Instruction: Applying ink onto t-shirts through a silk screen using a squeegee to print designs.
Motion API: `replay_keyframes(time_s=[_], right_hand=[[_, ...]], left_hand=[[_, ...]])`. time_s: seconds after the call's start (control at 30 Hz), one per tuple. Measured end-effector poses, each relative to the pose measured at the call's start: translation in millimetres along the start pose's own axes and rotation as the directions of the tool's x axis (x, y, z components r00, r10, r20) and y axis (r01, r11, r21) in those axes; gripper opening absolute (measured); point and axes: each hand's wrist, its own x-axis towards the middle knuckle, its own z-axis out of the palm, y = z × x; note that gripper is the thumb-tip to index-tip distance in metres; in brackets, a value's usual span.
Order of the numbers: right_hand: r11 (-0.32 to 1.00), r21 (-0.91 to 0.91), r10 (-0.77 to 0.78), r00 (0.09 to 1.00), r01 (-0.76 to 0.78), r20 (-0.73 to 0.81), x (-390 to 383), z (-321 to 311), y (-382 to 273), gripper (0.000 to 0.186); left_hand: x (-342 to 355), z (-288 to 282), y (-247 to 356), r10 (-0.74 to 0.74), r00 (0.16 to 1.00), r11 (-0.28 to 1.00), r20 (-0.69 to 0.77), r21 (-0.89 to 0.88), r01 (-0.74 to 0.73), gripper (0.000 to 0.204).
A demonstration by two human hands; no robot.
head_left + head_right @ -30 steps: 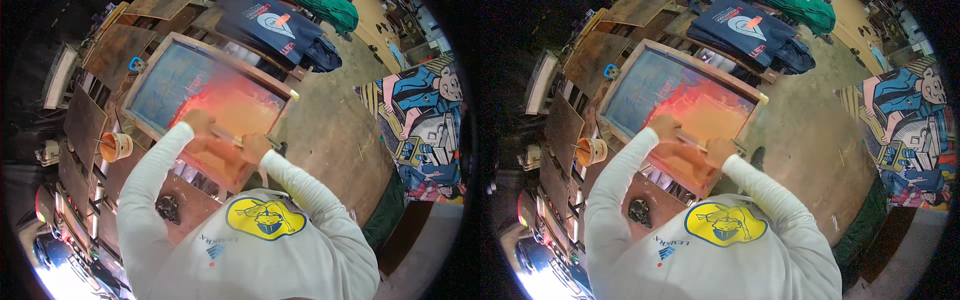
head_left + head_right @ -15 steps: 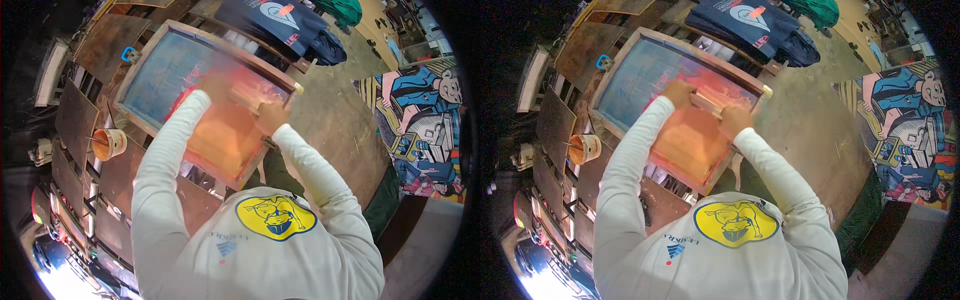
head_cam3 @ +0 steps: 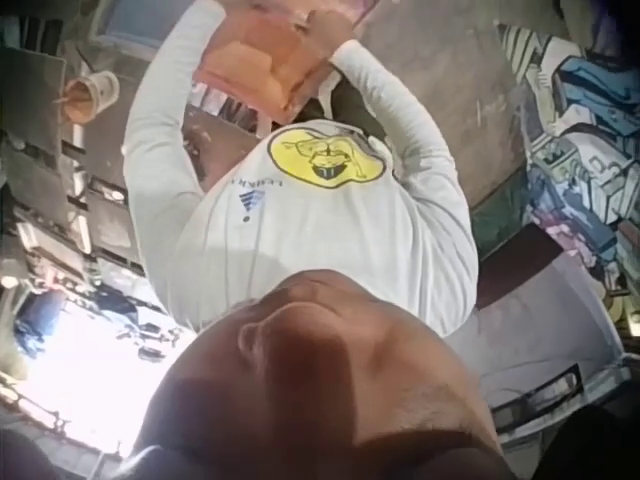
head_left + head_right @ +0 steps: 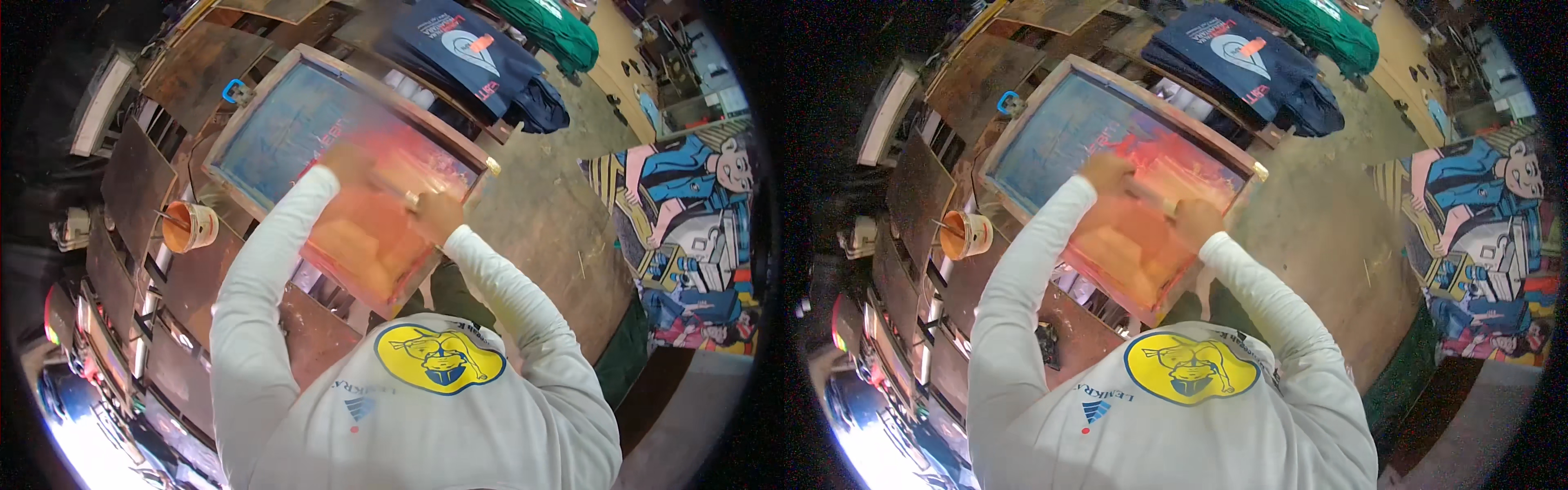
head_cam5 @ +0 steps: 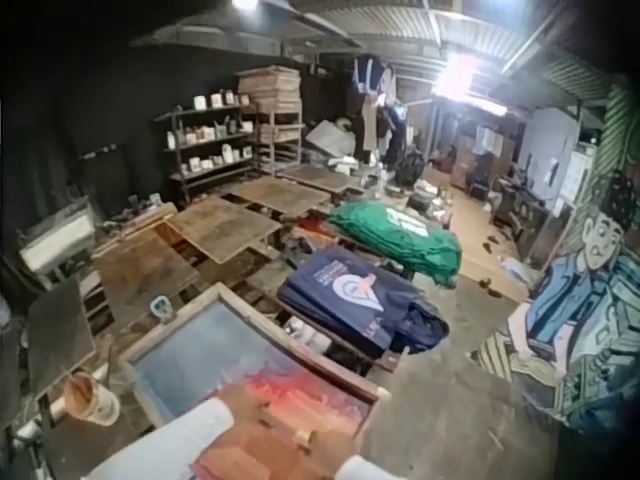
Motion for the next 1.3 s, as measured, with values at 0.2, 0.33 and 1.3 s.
replay_keyframes(time_s=[0.2,0.33,1.3], right_hand=[[0.979,-0.137,0.123,0.972,-0.151,-0.198,41,-5,7,0.042],[0.996,-0.067,0.061,0.995,-0.066,-0.079,9,15,-3,0.039],[0.711,-0.116,-0.639,0.706,0.693,0.306,41,13,5,0.025]], left_hand=[[31,-15,-4,-0.111,0.993,0.994,-0.038,0.001,0.111,0.041],[-17,9,6,-0.200,0.979,0.968,-0.050,-0.166,0.189,0.031],[-152,87,179,-0.942,0.318,0.331,-0.106,-0.438,0.836,0.049]])
